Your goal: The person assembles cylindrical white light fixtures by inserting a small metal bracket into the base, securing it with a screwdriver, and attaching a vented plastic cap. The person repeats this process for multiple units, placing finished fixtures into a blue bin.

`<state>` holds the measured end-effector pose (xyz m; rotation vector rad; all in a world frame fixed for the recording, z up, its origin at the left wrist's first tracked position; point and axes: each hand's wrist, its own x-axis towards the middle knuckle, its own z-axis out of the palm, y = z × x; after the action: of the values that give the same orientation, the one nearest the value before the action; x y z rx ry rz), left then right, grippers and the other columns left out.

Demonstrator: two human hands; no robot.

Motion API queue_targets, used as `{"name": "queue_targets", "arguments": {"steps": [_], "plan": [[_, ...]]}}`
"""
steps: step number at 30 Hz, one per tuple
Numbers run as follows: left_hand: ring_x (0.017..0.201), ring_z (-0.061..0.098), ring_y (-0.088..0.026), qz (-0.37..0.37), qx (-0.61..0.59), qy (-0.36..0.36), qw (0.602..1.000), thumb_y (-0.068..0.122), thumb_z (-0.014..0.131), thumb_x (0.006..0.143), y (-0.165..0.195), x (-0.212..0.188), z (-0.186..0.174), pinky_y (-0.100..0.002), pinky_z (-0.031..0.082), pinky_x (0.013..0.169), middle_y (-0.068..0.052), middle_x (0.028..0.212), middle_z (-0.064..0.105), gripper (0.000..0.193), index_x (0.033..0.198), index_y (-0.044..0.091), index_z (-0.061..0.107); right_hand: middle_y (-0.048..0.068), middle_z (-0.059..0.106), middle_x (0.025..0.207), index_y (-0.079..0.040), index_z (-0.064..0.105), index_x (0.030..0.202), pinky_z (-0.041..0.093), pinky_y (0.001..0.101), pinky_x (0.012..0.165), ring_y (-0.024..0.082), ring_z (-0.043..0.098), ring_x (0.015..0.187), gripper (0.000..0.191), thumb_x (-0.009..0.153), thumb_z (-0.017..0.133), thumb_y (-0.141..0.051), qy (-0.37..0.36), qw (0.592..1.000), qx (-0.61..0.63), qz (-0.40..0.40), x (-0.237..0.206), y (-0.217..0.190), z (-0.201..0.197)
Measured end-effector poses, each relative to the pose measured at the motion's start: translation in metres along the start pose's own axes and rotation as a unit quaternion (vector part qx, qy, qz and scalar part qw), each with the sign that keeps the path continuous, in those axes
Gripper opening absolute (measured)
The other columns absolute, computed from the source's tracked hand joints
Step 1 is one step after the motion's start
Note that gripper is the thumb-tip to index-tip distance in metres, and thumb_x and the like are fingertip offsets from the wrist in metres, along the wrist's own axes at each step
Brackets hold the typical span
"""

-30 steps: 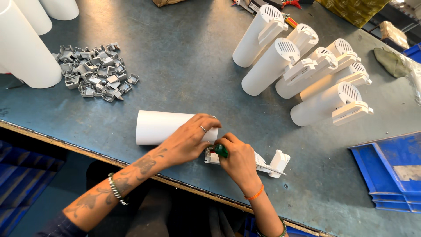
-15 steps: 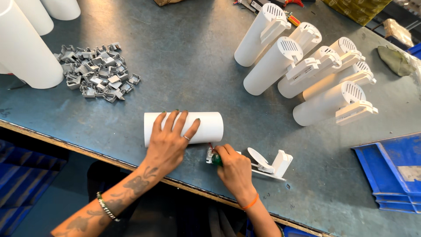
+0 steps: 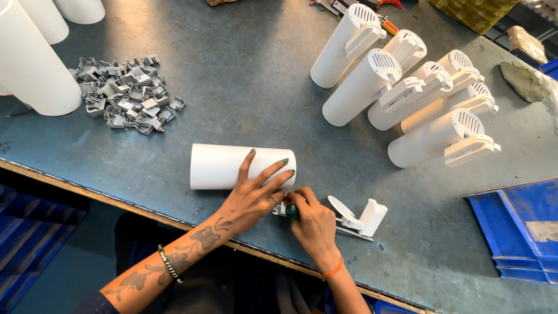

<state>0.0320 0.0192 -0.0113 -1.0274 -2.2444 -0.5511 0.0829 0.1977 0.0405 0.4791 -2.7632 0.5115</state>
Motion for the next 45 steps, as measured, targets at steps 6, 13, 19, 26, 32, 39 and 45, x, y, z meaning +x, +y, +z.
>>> {"name": "queue_targets", "arguments": {"steps": [6,13,19,26,32,39,45], "plan": [[0.147,0.034,-0.018,0.016,-0.014,-0.003,1.0,0.023,0.076,0.082,-0.006,0.01,-0.007,-0.069,0.008,0.127,0.006,0.134,0.056,0.005,0.083,0.019,0.079,0.003,0.07,0.101,-0.008,0.072,0.099,0.054,0.0384,0.057,0.027,0.071,0.068,0.027,0.074,0.072,0.0,0.016,1.0,0.002,0.004,0.0,0.002,0.0],[0.146,0.032,-0.022,-0.025,-0.055,-0.059,0.996,0.021,0.076,0.08,-0.006,0.017,-0.015,-0.072,0.006,0.124,0.005,0.129,0.053,0.005,0.077,0.019,0.079,0.001,0.07,0.1,-0.01,0.073,0.099,0.054,0.0379,0.056,0.026,0.071,0.066,0.022,0.078,0.073,-0.003,0.003,1.0,-0.003,0.022,0.002,0.001,0.005],[0.148,0.029,-0.022,0.005,-0.027,-0.06,0.998,0.02,0.074,0.082,0.0,0.01,-0.015,-0.07,0.006,0.125,0.003,0.137,0.052,0.01,0.091,0.016,0.079,0.005,0.069,0.112,-0.008,0.071,0.117,0.055,0.0384,0.056,0.028,0.072,0.068,0.037,0.083,0.08,-0.02,0.009,0.999,0.01,0.05,-0.013,0.003,-0.01],[0.151,0.025,-0.023,0.036,0.0,-0.114,0.993,0.021,0.074,0.083,-0.003,0.016,-0.022,-0.071,0.01,0.124,0.001,0.141,0.049,0.009,0.087,0.013,0.077,0.002,0.066,0.122,-0.012,0.067,0.127,0.056,0.0373,0.056,0.025,0.072,0.067,0.057,0.076,0.084,-0.033,-0.016,0.998,0.001,0.057,-0.025,0.007,-0.01],[0.149,0.026,-0.025,0.063,-0.047,-0.181,0.98,0.022,0.075,0.079,-0.014,0.029,-0.034,-0.07,0.016,0.122,-0.003,0.138,0.049,0.013,0.086,0.012,0.078,0.001,0.066,0.123,-0.015,0.067,0.128,0.055,0.0364,0.055,0.022,0.072,0.066,0.053,0.079,0.081,-0.029,-0.023,0.998,-0.03,0.057,-0.031,0.011,-0.004],[0.147,0.028,-0.025,0.104,-0.031,-0.241,0.964,0.023,0.075,0.076,-0.012,0.038,-0.037,-0.065,0.021,0.121,0.0,0.143,0.05,0.009,0.075,0.015,0.079,0.002,0.066,0.125,-0.017,0.065,0.133,0.055,0.036,0.051,0.021,0.072,0.062,0.056,0.079,0.081,-0.027,-0.021,0.998,-0.035,0.056,-0.035,0.013,0.001],[0.146,0.033,-0.024,0.124,-0.01,-0.207,0.97,0.024,0.075,0.079,-0.011,0.041,-0.037,-0.064,0.025,0.12,0.0,0.138,0.054,0.01,0.075,0.015,0.079,0.002,0.066,0.125,-0.018,0.065,0.133,0.055,0.0371,0.05,0.022,0.072,0.062,0.058,0.078,0.082,-0.026,-0.023,0.998,-0.042,0.05,-0.037,0.017,0.004]]}}
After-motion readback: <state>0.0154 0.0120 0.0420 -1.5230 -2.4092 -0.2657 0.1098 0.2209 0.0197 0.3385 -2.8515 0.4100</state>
